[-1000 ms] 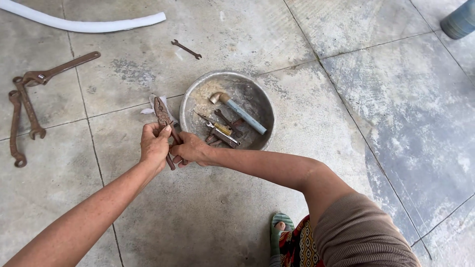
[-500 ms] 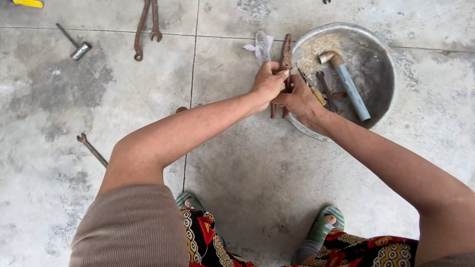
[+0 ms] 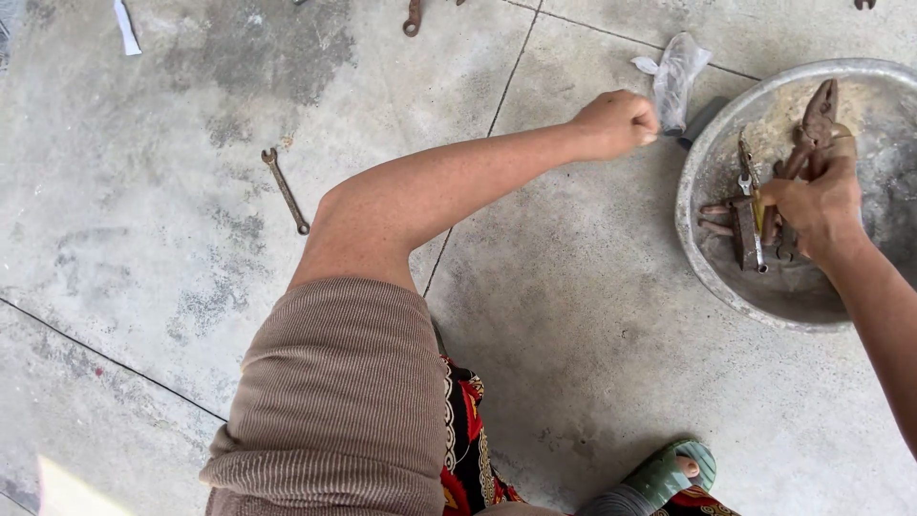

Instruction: The person gathers various tools from a tiled floor and places them into a metal basin. The items include wrenches, pliers, a hammer, a screwdriver, and metal pipes. The person handles each item individually and places it into the basin.

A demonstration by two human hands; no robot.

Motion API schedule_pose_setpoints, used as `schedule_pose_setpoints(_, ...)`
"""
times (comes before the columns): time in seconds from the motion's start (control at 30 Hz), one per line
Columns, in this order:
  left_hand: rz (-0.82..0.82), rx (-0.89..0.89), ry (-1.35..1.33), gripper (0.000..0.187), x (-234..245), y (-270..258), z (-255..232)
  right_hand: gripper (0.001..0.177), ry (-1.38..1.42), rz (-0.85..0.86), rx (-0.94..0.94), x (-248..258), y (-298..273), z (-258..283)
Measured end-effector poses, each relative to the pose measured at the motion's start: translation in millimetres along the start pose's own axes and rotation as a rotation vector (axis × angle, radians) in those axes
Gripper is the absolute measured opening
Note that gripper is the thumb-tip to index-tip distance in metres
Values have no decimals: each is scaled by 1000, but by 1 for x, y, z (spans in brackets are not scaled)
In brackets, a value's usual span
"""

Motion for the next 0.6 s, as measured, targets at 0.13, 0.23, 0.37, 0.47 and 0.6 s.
schedule_pose_setpoints(0.13, 89, 202, 249, 28, 26, -44, 73, 60, -216, -77, -87, 10, 43, -84)
schedule_pose_setpoints(0.23, 132, 275, 458, 16, 48, -82, 106, 64, -302, -45, -91, 7, 52, -104)
schedule_pose_setpoints(0.37, 181, 419, 576, 17, 67, -114, 148, 38, -437, -79, -217, 9, 63, -133)
schedule_pose_setpoints(0.47, 214, 354, 722, 16, 64, -124, 164, 54, -475, -83, -217, 8, 61, -126)
schedule_pose_setpoints(0.6, 196, 366, 735, 14, 60, -129, 177, 52, -443, -95, -225, 3, 72, -135)
Point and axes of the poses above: each hand's wrist, its own y-axis towards the middle knuckle, its own x-axis out of the back of the hand, z = x × y, the point moved 8 cm from there along y, towards the middle knuckle
